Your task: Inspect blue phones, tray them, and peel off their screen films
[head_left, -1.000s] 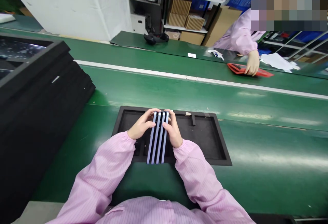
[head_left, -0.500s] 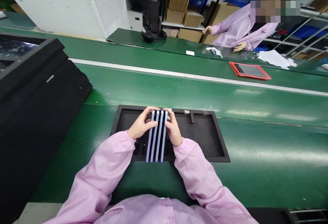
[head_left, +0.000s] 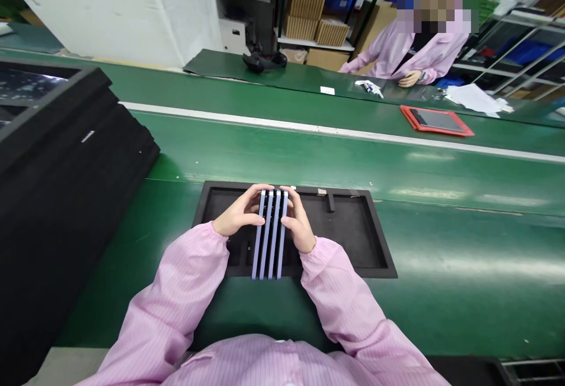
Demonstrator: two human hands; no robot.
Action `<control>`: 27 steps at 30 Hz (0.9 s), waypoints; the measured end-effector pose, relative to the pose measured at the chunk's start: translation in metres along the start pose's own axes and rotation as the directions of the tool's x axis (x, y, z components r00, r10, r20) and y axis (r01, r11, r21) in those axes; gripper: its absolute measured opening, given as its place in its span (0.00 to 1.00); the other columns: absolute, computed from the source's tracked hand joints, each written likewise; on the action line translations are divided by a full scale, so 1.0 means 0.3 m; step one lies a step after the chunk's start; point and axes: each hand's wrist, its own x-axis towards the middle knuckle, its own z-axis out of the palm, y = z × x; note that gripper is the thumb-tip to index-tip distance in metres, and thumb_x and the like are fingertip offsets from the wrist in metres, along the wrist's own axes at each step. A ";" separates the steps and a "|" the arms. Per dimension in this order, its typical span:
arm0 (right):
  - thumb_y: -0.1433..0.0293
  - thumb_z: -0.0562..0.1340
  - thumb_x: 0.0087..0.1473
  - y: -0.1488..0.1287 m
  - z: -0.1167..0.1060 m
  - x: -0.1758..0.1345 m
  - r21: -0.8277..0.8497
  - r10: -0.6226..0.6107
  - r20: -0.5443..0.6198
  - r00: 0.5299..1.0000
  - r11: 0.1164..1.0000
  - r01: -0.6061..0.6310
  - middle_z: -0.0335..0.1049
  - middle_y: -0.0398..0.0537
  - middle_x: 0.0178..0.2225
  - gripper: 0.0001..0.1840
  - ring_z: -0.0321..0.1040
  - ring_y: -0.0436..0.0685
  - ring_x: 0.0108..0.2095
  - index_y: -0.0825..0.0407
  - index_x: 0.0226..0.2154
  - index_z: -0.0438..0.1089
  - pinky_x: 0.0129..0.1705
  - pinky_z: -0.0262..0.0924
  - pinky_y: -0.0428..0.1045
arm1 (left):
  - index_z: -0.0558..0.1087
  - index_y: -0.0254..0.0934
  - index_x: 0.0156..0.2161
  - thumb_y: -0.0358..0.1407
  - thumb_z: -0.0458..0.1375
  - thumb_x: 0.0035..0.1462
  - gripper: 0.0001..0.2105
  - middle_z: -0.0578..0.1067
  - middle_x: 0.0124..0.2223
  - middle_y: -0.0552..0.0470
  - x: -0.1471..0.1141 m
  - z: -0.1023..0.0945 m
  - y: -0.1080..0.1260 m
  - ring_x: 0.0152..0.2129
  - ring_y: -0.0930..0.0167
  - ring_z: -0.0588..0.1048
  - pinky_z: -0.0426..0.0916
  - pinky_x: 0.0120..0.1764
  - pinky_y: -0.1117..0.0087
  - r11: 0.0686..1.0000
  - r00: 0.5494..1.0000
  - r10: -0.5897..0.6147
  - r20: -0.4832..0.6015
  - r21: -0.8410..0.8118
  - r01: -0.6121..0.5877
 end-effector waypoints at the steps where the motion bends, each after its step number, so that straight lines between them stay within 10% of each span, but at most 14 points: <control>1: 0.56 0.63 0.50 0.000 0.001 -0.001 0.003 -0.006 0.010 1.000 1.000 0.006 0.64 0.50 0.49 0.37 0.66 0.61 0.48 0.47 0.58 0.50 0.53 0.60 0.58 | 0.64 0.44 0.54 0.33 0.67 0.44 0.31 0.69 0.52 0.48 0.000 0.000 0.001 0.51 0.61 0.69 0.64 0.53 0.61 1.000 1.000 -0.001 -0.007 -0.007 0.001; 18: 0.55 0.66 0.53 -0.068 0.041 -0.029 -0.155 -0.106 0.095 0.990 0.980 0.120 0.58 0.54 0.56 0.37 0.62 0.62 0.55 0.44 0.57 0.48 0.55 0.61 0.59 | 0.67 0.40 0.47 0.42 0.69 0.47 0.24 0.68 0.53 0.45 -0.037 0.117 0.071 0.51 0.58 0.70 0.67 0.53 0.55 0.967 0.966 0.128 -0.224 0.243 -0.072; 23: 0.53 0.70 0.47 -0.050 0.034 -0.051 -0.285 -0.392 0.170 0.904 0.859 0.426 0.52 0.57 0.59 0.48 0.55 0.67 0.60 0.43 0.62 0.45 0.62 0.52 0.64 | 0.60 0.52 0.59 0.40 0.71 0.45 0.38 0.60 0.60 0.44 -0.076 0.119 0.051 0.59 0.55 0.62 0.61 0.58 0.49 0.731 0.817 0.574 0.056 0.415 -0.542; 27: 0.46 0.70 0.42 0.004 0.023 -0.061 -0.352 -0.441 0.209 0.873 0.799 0.487 0.55 0.58 0.55 0.60 0.60 0.68 0.56 0.42 0.65 0.36 0.58 0.56 0.66 | 0.47 0.56 0.66 0.44 0.73 0.41 0.51 0.61 0.58 0.42 -0.103 0.115 0.006 0.56 0.53 0.65 0.63 0.55 0.47 0.643 0.764 0.629 0.147 0.453 -0.617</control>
